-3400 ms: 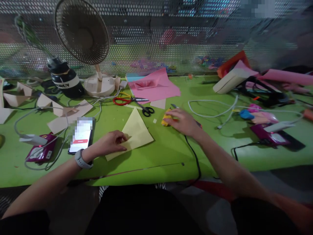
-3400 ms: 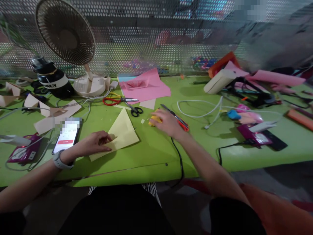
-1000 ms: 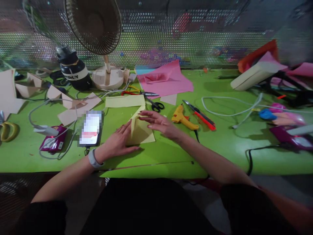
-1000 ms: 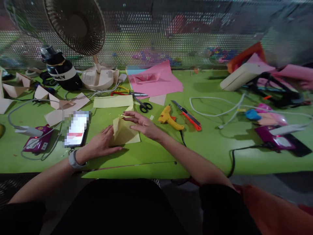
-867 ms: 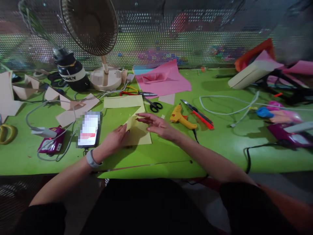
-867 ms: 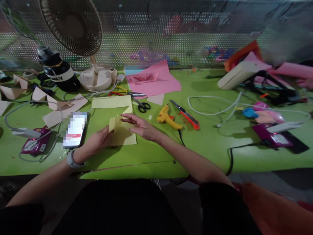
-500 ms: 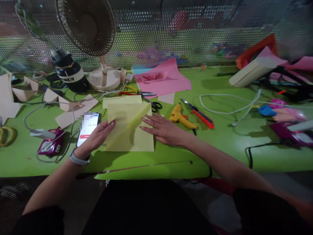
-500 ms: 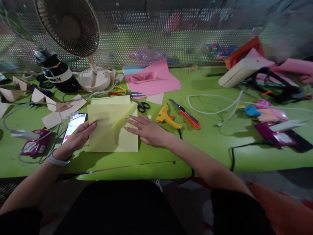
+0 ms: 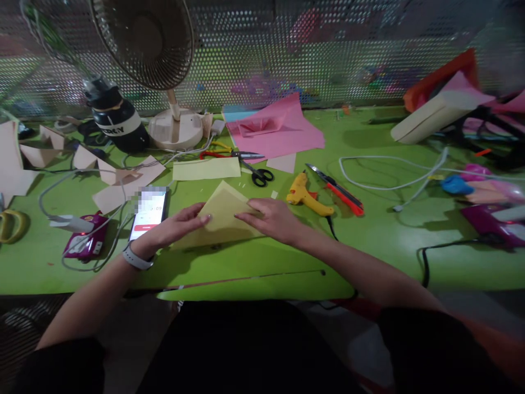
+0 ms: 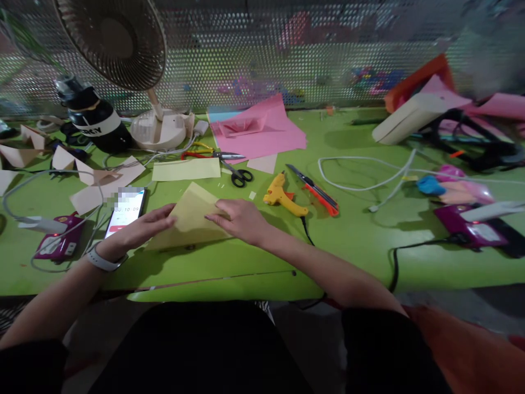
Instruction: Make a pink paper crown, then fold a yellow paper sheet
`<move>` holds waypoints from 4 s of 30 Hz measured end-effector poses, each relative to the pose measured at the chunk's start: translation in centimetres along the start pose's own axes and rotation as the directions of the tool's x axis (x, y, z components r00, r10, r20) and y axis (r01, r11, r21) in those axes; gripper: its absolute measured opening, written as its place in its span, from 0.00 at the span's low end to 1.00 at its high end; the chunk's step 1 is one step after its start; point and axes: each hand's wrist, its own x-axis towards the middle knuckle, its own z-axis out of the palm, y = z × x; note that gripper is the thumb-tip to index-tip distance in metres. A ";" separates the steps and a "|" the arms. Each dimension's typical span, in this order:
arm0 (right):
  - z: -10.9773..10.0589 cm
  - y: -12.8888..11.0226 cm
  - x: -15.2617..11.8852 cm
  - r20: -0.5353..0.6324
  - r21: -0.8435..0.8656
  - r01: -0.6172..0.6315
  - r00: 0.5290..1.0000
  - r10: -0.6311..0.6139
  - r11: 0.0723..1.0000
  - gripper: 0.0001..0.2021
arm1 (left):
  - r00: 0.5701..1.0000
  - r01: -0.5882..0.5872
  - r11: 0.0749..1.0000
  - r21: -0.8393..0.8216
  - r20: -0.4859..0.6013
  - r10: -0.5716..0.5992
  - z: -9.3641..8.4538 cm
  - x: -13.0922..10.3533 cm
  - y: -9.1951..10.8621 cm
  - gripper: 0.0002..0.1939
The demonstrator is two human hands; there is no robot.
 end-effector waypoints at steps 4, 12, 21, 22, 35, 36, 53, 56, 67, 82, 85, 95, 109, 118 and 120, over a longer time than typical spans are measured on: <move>0.7 -0.2 0.2 -0.115 -0.079 0.046 0.992 -0.055 0.996 0.28 | 1.000 0.025 0.995 -0.101 0.020 -0.024 0.8 1.2 -0.6 0.29; 3.4 1.1 -0.9 0.422 -0.105 0.288 0.880 -0.220 0.952 0.44 | 0.969 0.110 0.776 0.621 -0.241 0.056 1.9 2.0 -0.7 0.32; 4.0 0.0 -1.7 0.380 -0.132 0.248 0.907 -0.182 0.960 0.42 | 0.944 -0.291 0.572 0.767 0.136 0.299 7.0 -1.8 -1.1 0.48; 4.0 -0.1 -1.7 0.379 -0.129 0.260 0.905 -0.194 0.957 0.43 | 0.945 -0.296 0.573 0.764 0.148 0.291 7.1 -2.0 -1.0 0.51; 1.9 2.6 -1.7 0.258 -0.180 0.025 0.966 0.023 0.983 0.49 | 0.950 -0.272 0.567 0.778 0.123 0.286 5.0 -4.1 -1.7 0.55; 2.2 2.1 -1.1 0.261 -0.167 0.074 0.965 -0.028 0.983 0.48 | 0.950 -0.271 0.565 0.779 0.122 0.288 5.0 -4.2 -1.7 0.55; 2.8 3.4 -0.9 0.358 -0.190 0.159 0.930 -0.082 0.969 0.36 | 0.948 -0.287 0.535 0.794 0.154 0.279 3.8 -4.6 -2.3 0.50; 2.2 3.7 -1.7 0.300 -0.210 0.071 0.954 -0.005 0.975 0.36 | 0.954 -0.257 0.526 0.810 0.126 0.272 3.9 -4.6 -2.3 0.48; 3.0 1.3 1.0 0.422 -0.144 0.071 0.906 -0.003 0.987 0.42 | 0.932 -0.346 0.530 0.774 0.220 0.287 5.9 -2.9 -1.2 0.50; 1.2 2.5 -0.8 0.211 -0.239 -0.007 0.976 0.059 0.971 0.32 | 0.936 -0.340 0.531 0.776 0.226 0.269 5.2 -3.1 -0.8 0.47; 0.9 2.4 -1.7 0.199 -0.231 0.082 0.979 -0.035 0.969 0.25 | 0.932 -0.352 0.526 0.774 0.239 0.271 4.9 -3.1 -0.6 0.46; -0.3 2.6 -1.8 0.396 -0.420 0.562 0.820 -0.414 0.712 0.20 | 0.906 -0.345 0.528 0.776 0.128 0.404 4.1 -1.6 -1.2 0.23; 1.8 3.3 -2.6 0.141 -0.528 0.508 0.843 -0.520 0.680 0.12 | 0.851 -0.354 0.520 0.777 0.037 0.524 4.1 0.0 -2.2 0.10; 2.9 1.3 -0.7 0.127 -0.272 0.339 0.940 -0.316 0.900 0.12 | 0.912 -0.272 0.728 0.629 -0.072 0.403 4.0 -0.1 -1.4 0.12; 3.0 1.1 -0.4 0.128 -0.184 0.245 0.966 -0.224 0.952 0.11 | 0.917 -0.263 0.773 0.577 -0.101 0.387 3.9 0.1 -1.4 0.12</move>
